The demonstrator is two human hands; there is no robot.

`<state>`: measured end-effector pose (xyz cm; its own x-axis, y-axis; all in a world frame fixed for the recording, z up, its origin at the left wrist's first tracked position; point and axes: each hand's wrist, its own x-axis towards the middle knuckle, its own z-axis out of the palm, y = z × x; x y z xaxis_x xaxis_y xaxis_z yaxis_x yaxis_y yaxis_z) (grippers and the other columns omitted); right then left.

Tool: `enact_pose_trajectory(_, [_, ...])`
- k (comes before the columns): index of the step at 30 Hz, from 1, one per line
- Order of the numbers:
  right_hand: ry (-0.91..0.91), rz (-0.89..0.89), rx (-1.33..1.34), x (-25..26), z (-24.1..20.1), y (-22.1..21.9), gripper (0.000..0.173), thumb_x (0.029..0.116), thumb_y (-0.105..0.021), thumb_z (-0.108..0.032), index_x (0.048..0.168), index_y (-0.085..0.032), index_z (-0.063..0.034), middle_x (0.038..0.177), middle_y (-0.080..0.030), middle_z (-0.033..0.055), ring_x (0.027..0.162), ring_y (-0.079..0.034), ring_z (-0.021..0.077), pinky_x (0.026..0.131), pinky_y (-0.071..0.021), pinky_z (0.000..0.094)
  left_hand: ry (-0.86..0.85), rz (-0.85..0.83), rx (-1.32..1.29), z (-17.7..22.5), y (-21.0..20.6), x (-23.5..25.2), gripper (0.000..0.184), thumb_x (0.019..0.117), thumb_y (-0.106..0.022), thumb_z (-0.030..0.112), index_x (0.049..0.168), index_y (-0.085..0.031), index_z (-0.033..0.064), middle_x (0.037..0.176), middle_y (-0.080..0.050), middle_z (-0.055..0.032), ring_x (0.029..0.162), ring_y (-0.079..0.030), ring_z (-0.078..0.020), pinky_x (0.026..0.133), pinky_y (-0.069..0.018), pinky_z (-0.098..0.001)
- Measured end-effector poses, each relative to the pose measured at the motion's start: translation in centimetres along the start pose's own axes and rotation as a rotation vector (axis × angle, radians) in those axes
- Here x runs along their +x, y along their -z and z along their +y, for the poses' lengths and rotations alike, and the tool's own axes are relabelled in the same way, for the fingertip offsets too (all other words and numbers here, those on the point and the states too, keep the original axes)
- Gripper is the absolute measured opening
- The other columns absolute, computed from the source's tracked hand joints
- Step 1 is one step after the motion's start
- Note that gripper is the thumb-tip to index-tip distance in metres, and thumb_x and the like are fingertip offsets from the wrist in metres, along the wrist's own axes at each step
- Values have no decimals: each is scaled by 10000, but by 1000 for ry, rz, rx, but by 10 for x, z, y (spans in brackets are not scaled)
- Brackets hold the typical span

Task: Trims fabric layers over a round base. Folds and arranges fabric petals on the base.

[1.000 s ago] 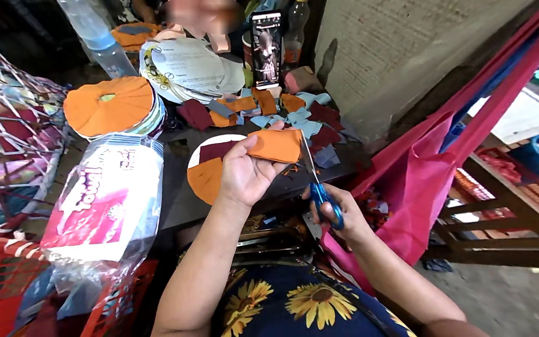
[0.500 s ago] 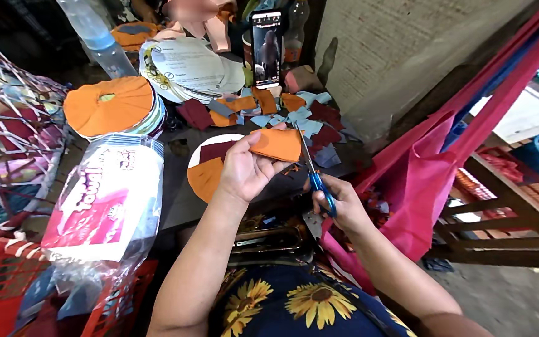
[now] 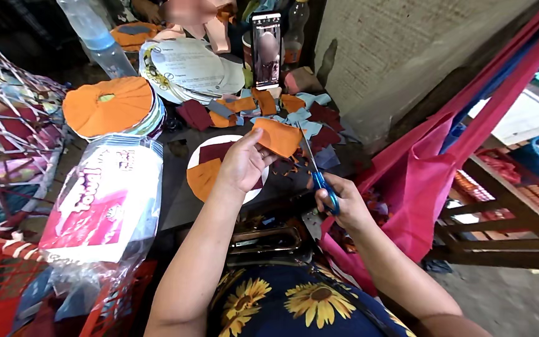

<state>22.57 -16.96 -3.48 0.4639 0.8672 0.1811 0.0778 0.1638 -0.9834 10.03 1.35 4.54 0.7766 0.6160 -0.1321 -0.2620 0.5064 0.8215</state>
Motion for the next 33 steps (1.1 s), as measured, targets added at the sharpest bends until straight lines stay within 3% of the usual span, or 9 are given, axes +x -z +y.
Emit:
enact_pose_trajectory(4, [20, -3, 24, 0, 2, -1, 328, 896, -739, -452, 1004, -655, -154, 653, -591, -181, 516, -520, -73, 490, -428, 96, -29, -65, -107, -1, -3, -1, 458, 1124, -215, 297, 1396, -522, 94, 1270, -647, -105, 1127, -664, -223, 961, -553, -392])
enact_pose_trajectory(7, [31, -12, 32, 0, 2, -1, 349, 892, -745, -473, 1009, -662, -154, 660, -591, -182, 523, -520, -73, 496, -433, 97, -28, -108, -130, 0, -1, 1, 504, 1118, -168, 321, 1449, -487, 115, 1321, -618, -115, 1171, -644, -245, 968, -551, -418])
enact_pose_trajectory(12, [39, -1, -19, 2, 3, 0, 314, 896, -736, -452, 990, -662, -161, 673, -583, -188, 535, -517, -76, 511, -440, 99, -19, -107, -106, 1, 1, 5, 518, 1118, -145, 335, 1431, -496, 119, 1280, -639, -119, 1120, -668, -248, 925, -570, -411])
enact_pose_trajectory(19, [16, 31, -38, 6, 1, -1, 150, 928, -697, -294, 950, -660, -151, 641, -577, -172, 516, -514, -73, 508, -445, 98, -26, -98, -121, 2, 2, 7, 524, 1119, -136, 344, 1432, -495, 126, 1274, -650, -124, 1154, -659, -261, 945, -561, -425])
enact_pose_trajectory(22, [-21, 114, -141, 8, -6, -4, 175, 924, -676, -176, 1062, -646, -71, 669, -606, -120, 517, -532, -57, 508, -461, 106, -24, -86, -144, 1, 4, 5, 511, 1118, -142, 340, 1415, -503, 132, 1273, -653, -119, 1157, -660, -263, 946, -562, -429])
enact_pose_trajectory(24, [-26, 137, -393, 12, -13, -1, 373, 929, -716, -163, 1229, -557, -8, 717, -615, -28, 571, -566, 12, 573, -509, 194, -14, -63, -144, 2, 5, -1, 499, 1113, -156, 301, 1441, -478, 107, 1308, -634, -137, 1175, -648, -271, 964, -551, -441])
enact_pose_trajectory(26, [-40, 147, -669, 20, -23, 0, 478, 924, -771, -198, 1273, -525, 16, 716, -626, 60, 600, -591, 142, 607, -529, 356, 3, -28, -106, 2, 5, -13, 470, 1103, -178, 243, 1450, -455, 88, 1337, -607, -127, 1157, -644, -247, 966, -540, -424])
enact_pose_trajectory(29, [-55, 137, -888, 35, -37, -2, 373, 911, -768, -100, 1227, -612, 22, 743, -646, 155, 647, -627, 324, 622, -521, 553, -6, -20, 41, -4, 11, -38, 388, 1081, -240, 172, 1383, -472, 90, 1315, -636, -108, 1079, -680, -203, 891, -572, -375])
enact_pose_trajectory(33, [-123, 45, -1061, 69, -51, -6, 276, 957, -716, -132, 1181, -661, 21, 920, -696, 251, 859, -685, 458, 769, -528, 659, 44, -56, 183, -25, 23, -79, 364, 1063, -291, 72, 1386, -455, 30, 1216, -684, -150, 1022, -707, -221, 880, -585, -376])
